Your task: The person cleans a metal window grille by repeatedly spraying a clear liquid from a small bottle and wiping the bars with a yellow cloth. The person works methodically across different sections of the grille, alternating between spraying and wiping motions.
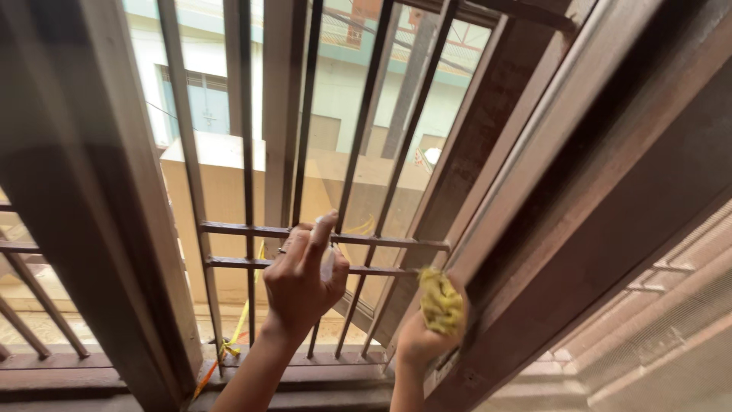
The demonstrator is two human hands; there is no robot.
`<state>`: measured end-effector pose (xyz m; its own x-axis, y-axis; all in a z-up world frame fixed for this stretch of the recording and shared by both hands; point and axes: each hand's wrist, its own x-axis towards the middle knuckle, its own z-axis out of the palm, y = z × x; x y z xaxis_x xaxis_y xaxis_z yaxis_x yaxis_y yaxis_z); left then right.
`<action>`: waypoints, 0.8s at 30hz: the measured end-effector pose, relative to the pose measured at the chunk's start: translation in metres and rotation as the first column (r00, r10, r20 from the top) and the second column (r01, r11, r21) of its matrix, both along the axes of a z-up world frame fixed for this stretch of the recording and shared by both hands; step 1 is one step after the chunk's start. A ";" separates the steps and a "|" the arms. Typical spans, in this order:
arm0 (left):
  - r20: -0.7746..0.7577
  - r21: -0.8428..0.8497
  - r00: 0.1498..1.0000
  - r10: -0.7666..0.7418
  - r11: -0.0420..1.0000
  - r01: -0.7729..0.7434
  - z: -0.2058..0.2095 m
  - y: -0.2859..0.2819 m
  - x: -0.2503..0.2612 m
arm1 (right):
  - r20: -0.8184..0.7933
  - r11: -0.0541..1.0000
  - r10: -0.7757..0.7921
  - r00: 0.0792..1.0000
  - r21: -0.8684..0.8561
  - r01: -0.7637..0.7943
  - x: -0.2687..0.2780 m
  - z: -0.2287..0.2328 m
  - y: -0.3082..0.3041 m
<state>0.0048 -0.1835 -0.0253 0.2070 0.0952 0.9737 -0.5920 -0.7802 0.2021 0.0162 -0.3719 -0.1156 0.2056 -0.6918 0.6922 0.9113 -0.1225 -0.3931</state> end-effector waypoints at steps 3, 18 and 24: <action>0.006 0.009 1.000 -0.027 1.000 0.027 0.005 0.007 -0.005 | -0.031 0.860 -0.486 0.873 -0.193 0.472 0.010 0.000 -0.001; -0.170 0.098 0.968 -0.184 0.974 0.203 0.020 0.041 -0.020 | -0.287 0.576 -0.723 0.629 -0.752 0.319 -0.009 0.000 0.091; -0.218 0.143 0.955 -0.203 0.961 0.237 0.018 0.040 -0.009 | -0.045 0.389 -0.778 0.627 -0.818 0.424 -0.029 0.022 0.035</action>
